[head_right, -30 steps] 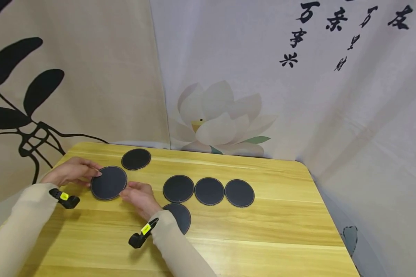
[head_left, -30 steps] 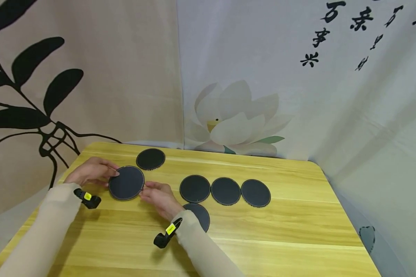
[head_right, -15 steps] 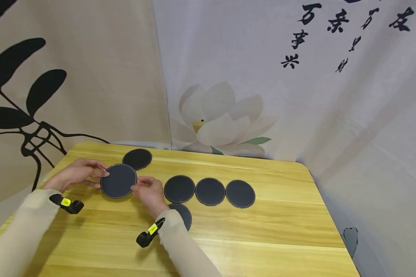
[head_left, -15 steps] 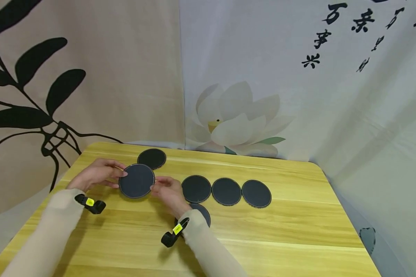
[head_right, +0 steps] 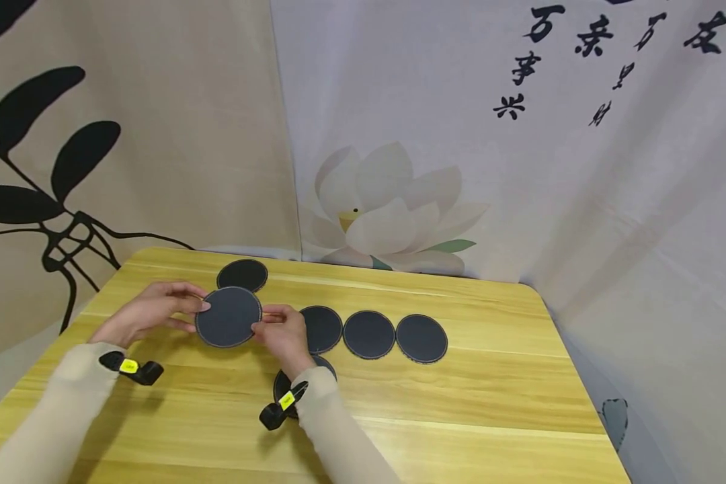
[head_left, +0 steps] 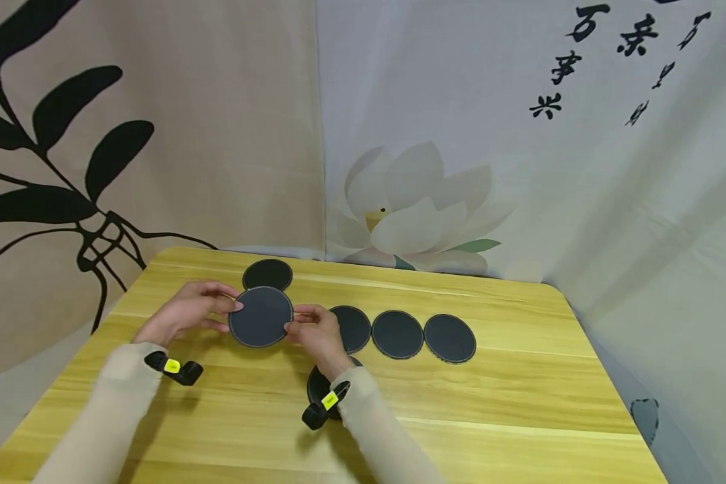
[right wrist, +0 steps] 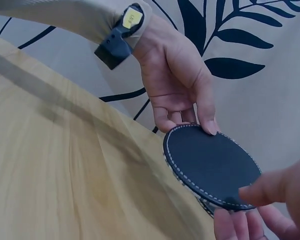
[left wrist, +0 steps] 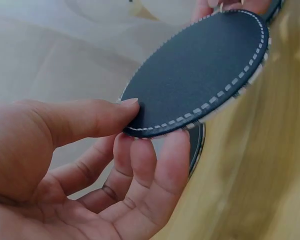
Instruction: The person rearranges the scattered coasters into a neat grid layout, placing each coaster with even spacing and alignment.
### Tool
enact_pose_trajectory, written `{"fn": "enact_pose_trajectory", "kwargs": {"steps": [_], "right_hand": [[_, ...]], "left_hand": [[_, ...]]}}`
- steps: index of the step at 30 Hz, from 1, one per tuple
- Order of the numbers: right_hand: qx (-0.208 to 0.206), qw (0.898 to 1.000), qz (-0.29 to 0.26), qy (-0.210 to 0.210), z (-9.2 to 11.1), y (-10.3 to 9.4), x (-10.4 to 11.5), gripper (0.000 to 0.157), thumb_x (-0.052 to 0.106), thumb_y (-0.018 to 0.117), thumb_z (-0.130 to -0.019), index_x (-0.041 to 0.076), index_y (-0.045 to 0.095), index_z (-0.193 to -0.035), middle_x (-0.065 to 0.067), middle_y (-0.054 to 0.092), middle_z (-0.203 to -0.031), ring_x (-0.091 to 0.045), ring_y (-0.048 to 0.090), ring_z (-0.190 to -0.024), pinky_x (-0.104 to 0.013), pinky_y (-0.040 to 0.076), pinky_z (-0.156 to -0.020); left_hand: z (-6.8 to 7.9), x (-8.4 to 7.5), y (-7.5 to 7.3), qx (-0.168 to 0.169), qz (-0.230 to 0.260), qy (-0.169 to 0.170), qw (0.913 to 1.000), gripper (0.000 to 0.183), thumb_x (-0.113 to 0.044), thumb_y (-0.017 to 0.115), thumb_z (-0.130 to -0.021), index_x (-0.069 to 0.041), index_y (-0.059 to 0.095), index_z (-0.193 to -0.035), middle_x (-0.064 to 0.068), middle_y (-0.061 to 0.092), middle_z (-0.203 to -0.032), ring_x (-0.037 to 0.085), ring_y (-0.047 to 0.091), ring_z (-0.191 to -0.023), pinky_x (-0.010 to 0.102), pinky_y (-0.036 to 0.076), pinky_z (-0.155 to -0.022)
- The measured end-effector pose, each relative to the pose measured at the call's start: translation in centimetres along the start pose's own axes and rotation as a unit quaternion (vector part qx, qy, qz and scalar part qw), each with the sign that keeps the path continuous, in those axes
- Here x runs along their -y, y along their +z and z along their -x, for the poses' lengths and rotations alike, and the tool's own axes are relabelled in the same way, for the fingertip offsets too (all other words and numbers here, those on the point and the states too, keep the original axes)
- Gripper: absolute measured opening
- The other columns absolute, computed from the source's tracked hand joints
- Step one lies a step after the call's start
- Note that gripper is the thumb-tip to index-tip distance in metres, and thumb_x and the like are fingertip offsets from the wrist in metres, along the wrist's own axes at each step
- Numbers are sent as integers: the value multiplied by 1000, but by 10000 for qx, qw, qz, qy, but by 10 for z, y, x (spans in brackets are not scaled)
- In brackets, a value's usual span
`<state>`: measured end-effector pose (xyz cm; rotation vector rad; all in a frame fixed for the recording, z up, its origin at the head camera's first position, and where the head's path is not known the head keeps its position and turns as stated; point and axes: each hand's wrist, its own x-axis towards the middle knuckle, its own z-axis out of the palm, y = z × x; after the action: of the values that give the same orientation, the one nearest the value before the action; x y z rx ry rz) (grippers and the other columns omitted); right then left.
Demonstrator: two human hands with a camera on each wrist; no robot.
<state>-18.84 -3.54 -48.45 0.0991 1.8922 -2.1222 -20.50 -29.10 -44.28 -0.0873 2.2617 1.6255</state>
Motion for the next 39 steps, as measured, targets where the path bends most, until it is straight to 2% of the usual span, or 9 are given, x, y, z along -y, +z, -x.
{"fn": "enact_pose_trajectory", "kwargs": {"steps": [5,8,16,19,25,33,39], "right_hand": [[-40,9998,147,-124,2,-13,4,33,-5,73,-86,3,68,-118,-8,61,-97,-38,74,-89,-45,64,-86],[3,9996,241,-158,4,-21,8,35,-5,72,-86,2,67,-120,-9,62,-98,-42,72,-94,-46,64,-86],[30,9989,397,-231,10,-41,14,38,-2,75,-85,2,67,-122,-8,63,-99,-45,70,-97,-46,63,-84],[43,9986,426,-309,13,-48,16,38,-1,75,-85,1,67,-122,-9,63,-100,-41,71,-93,-45,64,-85],[172,9983,472,-283,21,-64,24,37,-3,72,-88,1,66,-124,-11,63,-104,-17,70,-83,-40,64,-87],[194,9972,661,-291,26,-83,29,39,-1,71,-90,3,65,-128,-13,62,-109,-17,71,-87,-38,63,-89],[178,9972,653,-330,29,-97,29,40,-3,68,-90,0,63,-130,-14,61,-109,-16,70,-86,-36,63,-87]], "left_hand": [[3,-3,12,111,224,223,9994,50,-20,72,-98,7,52,-135,3,64,-109,19,67,-92,38,65,-81],[4,-5,18,97,317,262,9991,47,-19,72,-98,6,54,-133,2,65,-106,17,67,-89,38,65,-79],[7,-12,35,144,497,403,9978,43,-17,71,-98,5,56,-130,2,65,-102,16,66,-86,40,65,-80],[7,-16,43,127,533,455,9975,41,-16,71,-97,5,56,-129,2,66,-101,15,65,-85,41,65,-80],[8,-24,59,143,617,560,9964,39,-15,71,-97,6,56,-128,4,66,-99,15,64,-84,39,65,-77],[3,-25,76,123,744,674,9949,36,-13,70,-98,6,58,-125,7,65,-103,18,65,-87,40,65,-77],[-1,-28,90,175,828,685,9941,34,-10,66,-99,8,57,-127,9,64,-104,20,64,-87,41,65,-77]]}}
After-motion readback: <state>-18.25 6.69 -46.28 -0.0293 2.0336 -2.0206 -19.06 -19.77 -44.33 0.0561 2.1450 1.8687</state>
